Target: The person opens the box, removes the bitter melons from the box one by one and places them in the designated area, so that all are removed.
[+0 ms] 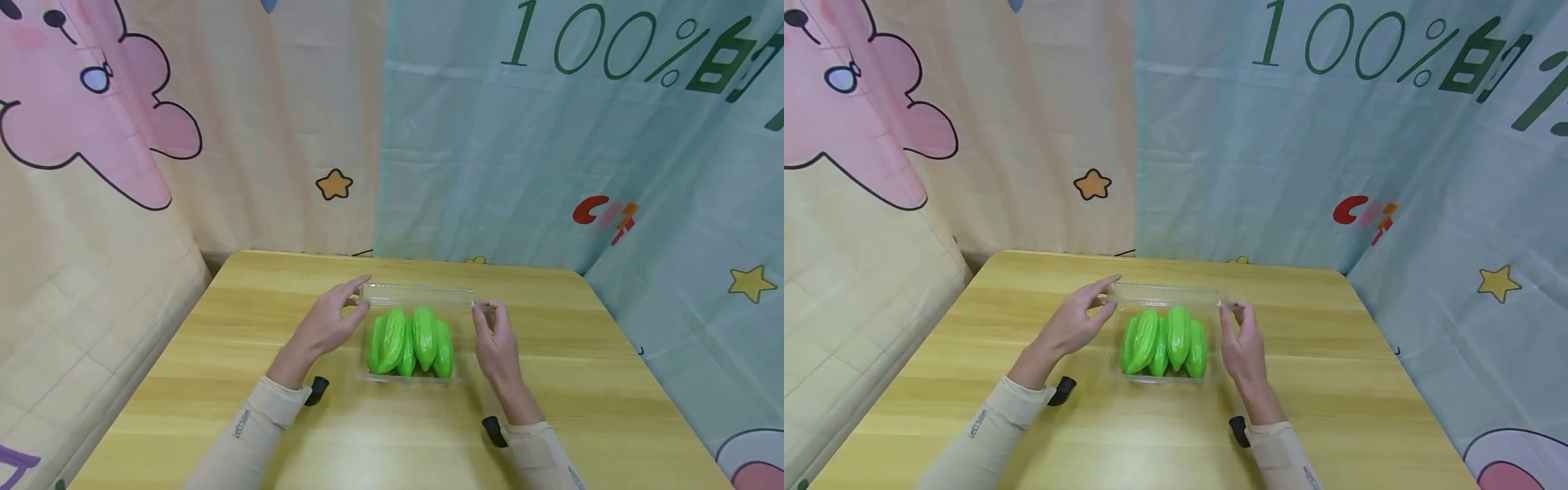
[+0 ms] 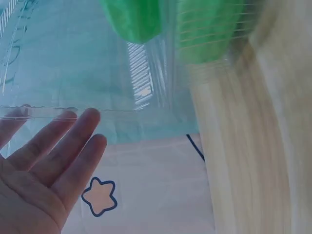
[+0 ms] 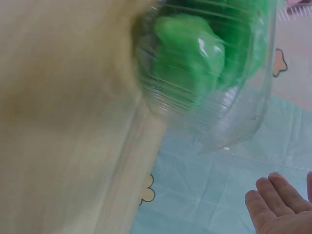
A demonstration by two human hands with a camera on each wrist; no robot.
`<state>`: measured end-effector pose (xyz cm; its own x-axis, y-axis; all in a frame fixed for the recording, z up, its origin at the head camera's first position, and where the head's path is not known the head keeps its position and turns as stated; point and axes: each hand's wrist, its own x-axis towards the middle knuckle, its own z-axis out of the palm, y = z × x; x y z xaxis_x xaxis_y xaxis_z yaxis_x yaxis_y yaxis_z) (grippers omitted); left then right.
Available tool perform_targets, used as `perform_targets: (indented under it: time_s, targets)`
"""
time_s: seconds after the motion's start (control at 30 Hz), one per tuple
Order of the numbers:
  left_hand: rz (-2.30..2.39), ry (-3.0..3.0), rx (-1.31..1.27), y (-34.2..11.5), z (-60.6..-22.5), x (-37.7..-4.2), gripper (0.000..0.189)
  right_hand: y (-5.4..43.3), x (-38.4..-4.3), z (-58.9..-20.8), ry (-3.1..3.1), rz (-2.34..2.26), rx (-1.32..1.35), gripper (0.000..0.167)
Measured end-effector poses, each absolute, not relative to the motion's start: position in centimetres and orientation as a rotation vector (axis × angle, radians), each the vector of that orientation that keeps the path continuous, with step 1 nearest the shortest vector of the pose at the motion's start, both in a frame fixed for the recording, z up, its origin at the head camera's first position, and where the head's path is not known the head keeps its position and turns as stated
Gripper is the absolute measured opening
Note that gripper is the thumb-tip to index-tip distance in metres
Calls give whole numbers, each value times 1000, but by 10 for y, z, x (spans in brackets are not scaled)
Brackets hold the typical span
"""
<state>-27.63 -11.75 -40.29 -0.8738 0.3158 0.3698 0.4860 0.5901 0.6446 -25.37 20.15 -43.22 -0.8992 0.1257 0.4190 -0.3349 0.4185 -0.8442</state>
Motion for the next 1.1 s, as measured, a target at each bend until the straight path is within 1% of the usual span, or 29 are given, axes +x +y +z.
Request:
perform_targets:
  time_s: [0.13,0.3,0.43,0.6,0.73,0.93,1.1]
  targets:
    - [-1209,-2553,-597,-120,-400,-281,56,197,-264,-429,-2196,1533,234,38]
    - [-1235,-2486,-593,-119,-401,-291,62,199,-277,-432,-2149,1624,263,40]
    - [-1368,-2430,-630,-115,-408,-304,70,204,-292,-435,-2171,1677,306,48]
    - [-1669,-2334,-696,-114,-421,-320,79,207,-312,-442,-2269,1811,378,62]
    - [-1833,-2279,-685,-112,-431,-332,85,206,-324,-448,-2267,1971,399,65]
    - [-2009,-2203,-643,-107,-446,-343,89,209,-329,-456,-2233,2072,363,67]
    - [-2138,-2184,-618,-105,-456,-345,87,214,-326,-464,-2216,2125,373,68]
